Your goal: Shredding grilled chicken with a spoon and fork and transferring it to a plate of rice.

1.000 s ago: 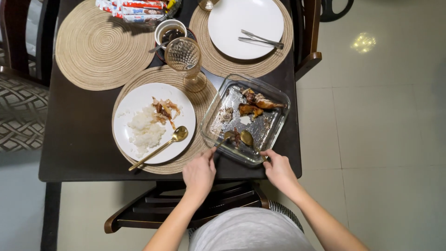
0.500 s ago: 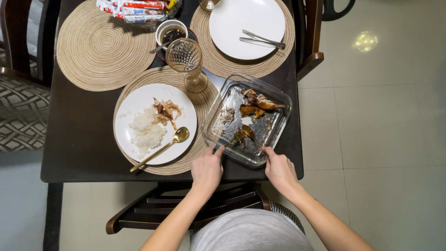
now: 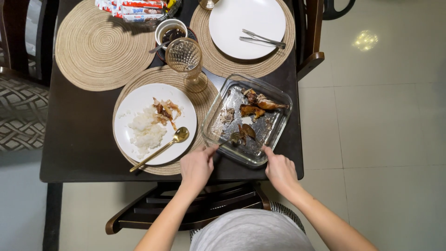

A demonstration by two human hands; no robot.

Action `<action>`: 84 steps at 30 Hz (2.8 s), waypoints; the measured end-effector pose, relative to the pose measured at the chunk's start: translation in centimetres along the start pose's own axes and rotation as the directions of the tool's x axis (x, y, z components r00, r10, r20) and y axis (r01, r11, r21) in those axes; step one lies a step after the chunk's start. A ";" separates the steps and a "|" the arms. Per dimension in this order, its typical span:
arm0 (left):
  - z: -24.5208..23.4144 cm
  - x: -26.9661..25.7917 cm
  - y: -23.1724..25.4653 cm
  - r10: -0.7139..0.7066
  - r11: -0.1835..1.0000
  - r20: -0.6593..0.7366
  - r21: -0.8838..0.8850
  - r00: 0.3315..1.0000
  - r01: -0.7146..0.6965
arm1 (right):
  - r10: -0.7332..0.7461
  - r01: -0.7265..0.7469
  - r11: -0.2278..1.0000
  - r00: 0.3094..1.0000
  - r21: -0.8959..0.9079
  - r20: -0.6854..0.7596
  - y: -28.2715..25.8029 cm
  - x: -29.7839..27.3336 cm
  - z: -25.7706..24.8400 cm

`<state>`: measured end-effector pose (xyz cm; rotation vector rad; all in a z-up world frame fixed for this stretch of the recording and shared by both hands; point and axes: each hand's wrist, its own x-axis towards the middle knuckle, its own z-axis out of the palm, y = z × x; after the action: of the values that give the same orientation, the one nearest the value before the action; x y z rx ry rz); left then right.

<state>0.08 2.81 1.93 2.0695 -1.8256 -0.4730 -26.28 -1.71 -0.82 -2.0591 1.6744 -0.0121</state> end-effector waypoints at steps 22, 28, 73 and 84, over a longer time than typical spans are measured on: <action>0.7 0.4 1.3 -0.087 0.996 0.014 0.029 0.996 0.086 | -0.043 0.043 0.999 0.999 0.007 -0.024 0.7 0.6 1.1; 1.2 0.6 2.5 -0.134 0.986 0.115 0.116 0.984 0.121 | -0.066 0.067 0.997 0.997 0.031 -0.033 1.0 0.6 1.6; -0.2 -0.5 1.5 -0.132 0.985 0.020 -0.105 0.991 0.134 | -0.243 0.231 0.960 0.968 -0.158 -0.062 3.2 2.4 0.1; -1.2 -0.2 1.8 -0.184 0.980 -0.057 -0.092 0.981 0.179 | 0.069 -0.034 0.890 0.996 0.454 -0.063 3.8 3.0 -1.4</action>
<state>-0.95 2.82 3.85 2.1754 -1.5588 -0.5158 -29.47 -5.53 -1.84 -1.6774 1.5861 -0.4315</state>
